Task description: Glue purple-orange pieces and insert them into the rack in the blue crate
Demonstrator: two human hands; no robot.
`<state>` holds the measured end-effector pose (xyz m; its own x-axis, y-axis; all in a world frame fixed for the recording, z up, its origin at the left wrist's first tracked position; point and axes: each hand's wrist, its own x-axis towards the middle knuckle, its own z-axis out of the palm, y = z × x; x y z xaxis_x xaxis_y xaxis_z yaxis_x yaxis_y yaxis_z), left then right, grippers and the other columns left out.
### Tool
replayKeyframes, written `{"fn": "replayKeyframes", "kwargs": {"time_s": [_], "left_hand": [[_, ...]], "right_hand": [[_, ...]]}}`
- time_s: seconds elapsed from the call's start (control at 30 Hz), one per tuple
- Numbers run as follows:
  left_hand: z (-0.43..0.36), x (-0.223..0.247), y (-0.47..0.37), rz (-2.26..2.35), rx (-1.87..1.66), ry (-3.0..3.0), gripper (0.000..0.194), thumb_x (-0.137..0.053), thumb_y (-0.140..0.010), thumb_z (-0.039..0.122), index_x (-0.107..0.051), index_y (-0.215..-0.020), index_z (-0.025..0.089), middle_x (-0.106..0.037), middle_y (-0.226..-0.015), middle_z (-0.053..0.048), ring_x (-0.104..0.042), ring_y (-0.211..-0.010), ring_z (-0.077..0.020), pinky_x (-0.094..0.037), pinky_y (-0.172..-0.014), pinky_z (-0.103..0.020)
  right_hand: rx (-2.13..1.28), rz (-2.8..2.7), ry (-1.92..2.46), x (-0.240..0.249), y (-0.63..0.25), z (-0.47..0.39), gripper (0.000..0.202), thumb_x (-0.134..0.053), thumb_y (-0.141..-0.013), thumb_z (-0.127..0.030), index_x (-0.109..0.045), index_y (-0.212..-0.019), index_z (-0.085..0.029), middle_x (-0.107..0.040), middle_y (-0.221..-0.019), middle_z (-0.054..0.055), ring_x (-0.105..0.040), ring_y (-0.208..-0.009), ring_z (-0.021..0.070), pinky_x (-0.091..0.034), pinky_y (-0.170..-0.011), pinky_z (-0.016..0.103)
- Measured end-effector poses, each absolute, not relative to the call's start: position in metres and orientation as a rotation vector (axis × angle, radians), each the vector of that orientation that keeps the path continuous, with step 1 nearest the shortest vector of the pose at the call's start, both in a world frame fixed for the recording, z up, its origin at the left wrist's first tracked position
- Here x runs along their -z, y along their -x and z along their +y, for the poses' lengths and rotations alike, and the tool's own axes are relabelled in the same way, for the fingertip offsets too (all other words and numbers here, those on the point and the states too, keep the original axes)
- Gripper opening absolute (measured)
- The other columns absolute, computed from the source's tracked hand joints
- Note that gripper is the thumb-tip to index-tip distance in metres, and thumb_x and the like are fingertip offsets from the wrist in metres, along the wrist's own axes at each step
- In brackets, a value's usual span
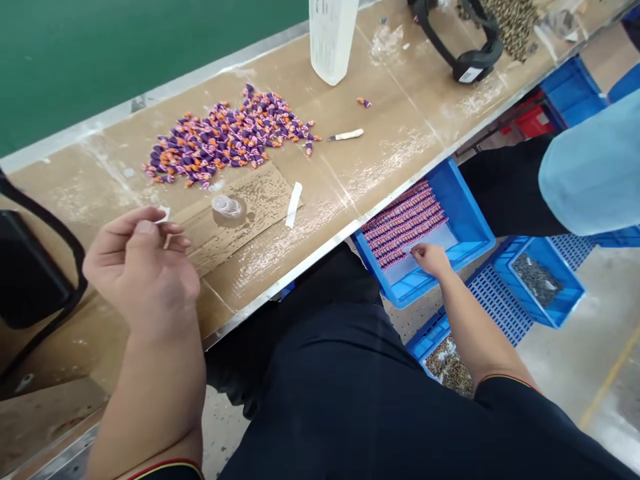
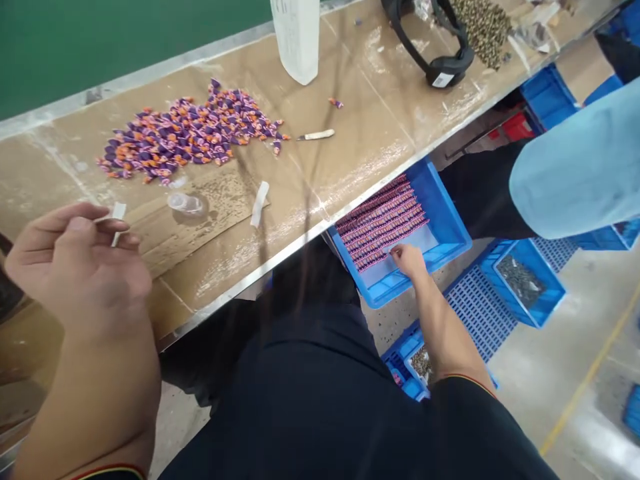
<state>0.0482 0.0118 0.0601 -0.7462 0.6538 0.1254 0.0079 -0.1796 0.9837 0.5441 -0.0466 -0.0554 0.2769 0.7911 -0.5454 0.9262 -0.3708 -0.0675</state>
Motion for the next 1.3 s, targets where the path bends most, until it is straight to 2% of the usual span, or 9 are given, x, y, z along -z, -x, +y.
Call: {"fn": "replayKeyframes", "kwargs": {"time_s": [0.2, 0.33, 0.6, 0.83, 1.07, 1.17, 1.23, 1.3], "left_hand": [[0.014, -0.06, -0.051, 1.776, -1.897, -0.72, 0.024, -0.064, -0.052, 0.03, -0.066, -0.075, 0.021, -0.062, -0.076, -0.002, -0.05, -0.062, -0.0133, -0.032, -0.053, -0.024], [0.015, -0.061, -0.053, 1.856, -1.862, -0.68, 0.024, -0.059, -0.051, 0.029, -0.063, -0.074, 0.022, -0.06, -0.074, -0.002, -0.046, -0.061, -0.0135, -0.028, -0.053, -0.025], [0.012, -0.062, -0.052, 1.779, -1.912, -0.771, 0.036, -0.053, -0.043, 0.039, -0.067, -0.072, 0.023, -0.061, -0.072, -0.003, -0.045, -0.06, -0.0144, -0.027, -0.052, -0.026], [0.013, -0.067, -0.054, 1.838, -1.872, -0.76, 0.035, -0.052, -0.042, 0.04, -0.067, -0.069, 0.025, -0.062, -0.071, -0.002, -0.045, -0.06, -0.0144, -0.028, -0.051, -0.026], [0.014, -0.067, -0.053, 1.77, -1.932, -0.764, 0.032, -0.053, -0.041, 0.037, -0.069, -0.066, 0.024, -0.062, -0.066, -0.002, -0.045, -0.054, -0.0136, -0.029, -0.047, -0.026], [0.015, -0.064, -0.05, 1.749, -1.948, -0.767, 0.031, -0.054, -0.042, 0.036, -0.069, -0.067, 0.024, -0.063, -0.066, -0.002, -0.046, -0.054, -0.0142, -0.027, -0.047, -0.026], [0.014, -0.061, -0.048, 1.745, -1.952, -0.783, 0.033, -0.054, -0.042, 0.036, -0.069, -0.069, 0.023, -0.063, -0.068, -0.003, -0.046, -0.056, -0.0146, -0.026, -0.048, -0.026], [0.013, -0.059, -0.045, 1.745, -1.947, -0.801, 0.034, -0.055, -0.043, 0.036, -0.067, -0.072, 0.023, -0.063, -0.07, -0.004, -0.046, -0.058, -0.0147, -0.026, -0.049, -0.026]], "right_hand": [[0.677, 1.508, -2.185, 0.072, -0.548, -0.042, 0.034, -0.06, -0.109, -0.025, -0.087, -0.127, -0.015, -0.087, -0.128, 0.02, -0.083, -0.123, 0.0324, -0.061, -0.105, 0.037], [0.66, 1.518, -2.135, 0.075, -0.548, -0.037, 0.033, -0.062, -0.108, -0.024, -0.087, -0.128, -0.016, -0.088, -0.127, 0.019, -0.083, -0.121, 0.0321, -0.061, -0.103, 0.036], [0.624, 1.518, -2.112, 0.082, -0.545, -0.031, 0.035, -0.059, -0.106, -0.022, -0.087, -0.124, -0.011, -0.087, -0.125, 0.022, -0.083, -0.122, 0.0339, -0.06, -0.103, 0.034], [0.623, 1.514, -2.142, 0.085, -0.545, -0.034, 0.034, -0.064, -0.099, -0.02, -0.09, -0.121, -0.015, -0.09, -0.113, 0.018, -0.084, -0.117, 0.0332, -0.06, -0.099, 0.032], [0.647, 1.47, -2.14, 0.078, -0.543, -0.032, 0.038, -0.059, -0.103, -0.019, -0.09, -0.124, -0.013, -0.089, -0.121, 0.02, -0.084, -0.12, 0.0348, -0.061, -0.103, 0.035], [0.66, 1.432, -2.141, 0.075, -0.543, -0.032, 0.041, -0.056, -0.109, -0.025, -0.088, -0.129, -0.01, -0.087, -0.129, 0.024, -0.082, -0.128, 0.0364, -0.06, -0.108, 0.038], [0.69, 1.393, -2.139, 0.074, -0.542, -0.033, 0.044, -0.053, -0.113, -0.03, -0.09, -0.121, -0.008, -0.087, -0.125, 0.026, -0.082, -0.129, 0.0376, -0.06, -0.109, 0.039], [0.755, 1.353, -2.128, 0.074, -0.54, -0.035, 0.048, -0.05, -0.115, -0.033, -0.092, -0.104, -0.01, -0.089, -0.11, 0.024, -0.084, -0.121, 0.0366, -0.06, -0.108, 0.038]]}}
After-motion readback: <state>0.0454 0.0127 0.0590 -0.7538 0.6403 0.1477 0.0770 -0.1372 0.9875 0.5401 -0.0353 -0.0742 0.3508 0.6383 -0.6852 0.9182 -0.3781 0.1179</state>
